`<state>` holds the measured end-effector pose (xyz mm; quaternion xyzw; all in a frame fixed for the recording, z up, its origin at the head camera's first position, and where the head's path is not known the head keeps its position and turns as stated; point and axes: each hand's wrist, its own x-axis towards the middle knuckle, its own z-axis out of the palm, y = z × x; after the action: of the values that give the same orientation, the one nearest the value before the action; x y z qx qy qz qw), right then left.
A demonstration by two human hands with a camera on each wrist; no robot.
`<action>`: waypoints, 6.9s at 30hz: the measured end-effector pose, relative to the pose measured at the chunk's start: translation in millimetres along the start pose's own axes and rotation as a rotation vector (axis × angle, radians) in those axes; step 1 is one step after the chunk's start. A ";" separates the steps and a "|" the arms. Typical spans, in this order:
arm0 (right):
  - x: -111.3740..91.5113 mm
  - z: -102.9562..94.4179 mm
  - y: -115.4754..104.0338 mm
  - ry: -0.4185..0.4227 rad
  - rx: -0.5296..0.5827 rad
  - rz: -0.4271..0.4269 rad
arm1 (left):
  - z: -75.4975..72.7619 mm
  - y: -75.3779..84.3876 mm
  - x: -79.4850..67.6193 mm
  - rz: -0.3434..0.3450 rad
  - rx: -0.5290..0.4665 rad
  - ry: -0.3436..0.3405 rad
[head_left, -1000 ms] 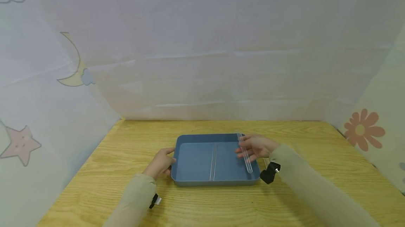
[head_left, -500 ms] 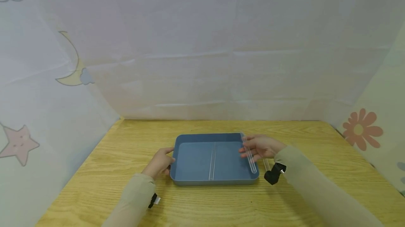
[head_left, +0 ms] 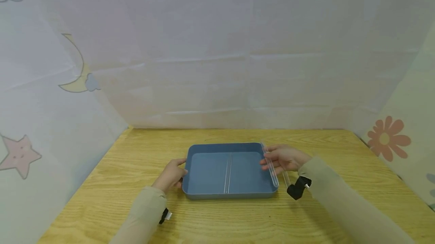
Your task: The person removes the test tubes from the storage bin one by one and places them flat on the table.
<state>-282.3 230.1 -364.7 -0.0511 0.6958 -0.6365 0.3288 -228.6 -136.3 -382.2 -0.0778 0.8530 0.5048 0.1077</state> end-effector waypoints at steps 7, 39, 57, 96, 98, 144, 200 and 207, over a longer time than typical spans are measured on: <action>-2.8 -2.6 4.4 -0.003 0.000 -0.007 | 1.0 0.4 -0.4 -0.006 -0.001 0.004; -19.8 -12.5 7.0 -0.013 -0.007 -0.032 | 0.9 -1.1 1.1 -0.016 -0.003 0.014; -24.4 -19.0 8.2 0.018 0.006 -0.022 | -0.5 -1.1 1.8 -0.022 0.004 0.005; -42.8 -39.7 18.4 0.018 0.012 -0.038 | 0.2 2.5 -3.2 -0.017 0.011 0.008; -44.0 -41.3 18.5 0.022 0.008 -0.037 | 0.2 2.1 -2.9 -0.017 0.013 0.009; -63.7 -71.4 25.3 0.084 -0.028 0.001 | -1.4 3.6 -1.4 -0.027 0.039 0.006; -94.1 -137.2 47.2 0.211 -0.071 0.053 | 0.0 4.4 0.8 -0.036 0.034 0.008; -96.3 -138.9 47.2 0.256 -0.124 0.078 | 0.0 4.4 -0.7 -0.030 0.040 0.009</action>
<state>-263.5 404.3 -374.0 0.0373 0.7714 -0.5805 0.2580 -229.0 -134.1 -378.3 -0.0906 0.8622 0.4854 0.1132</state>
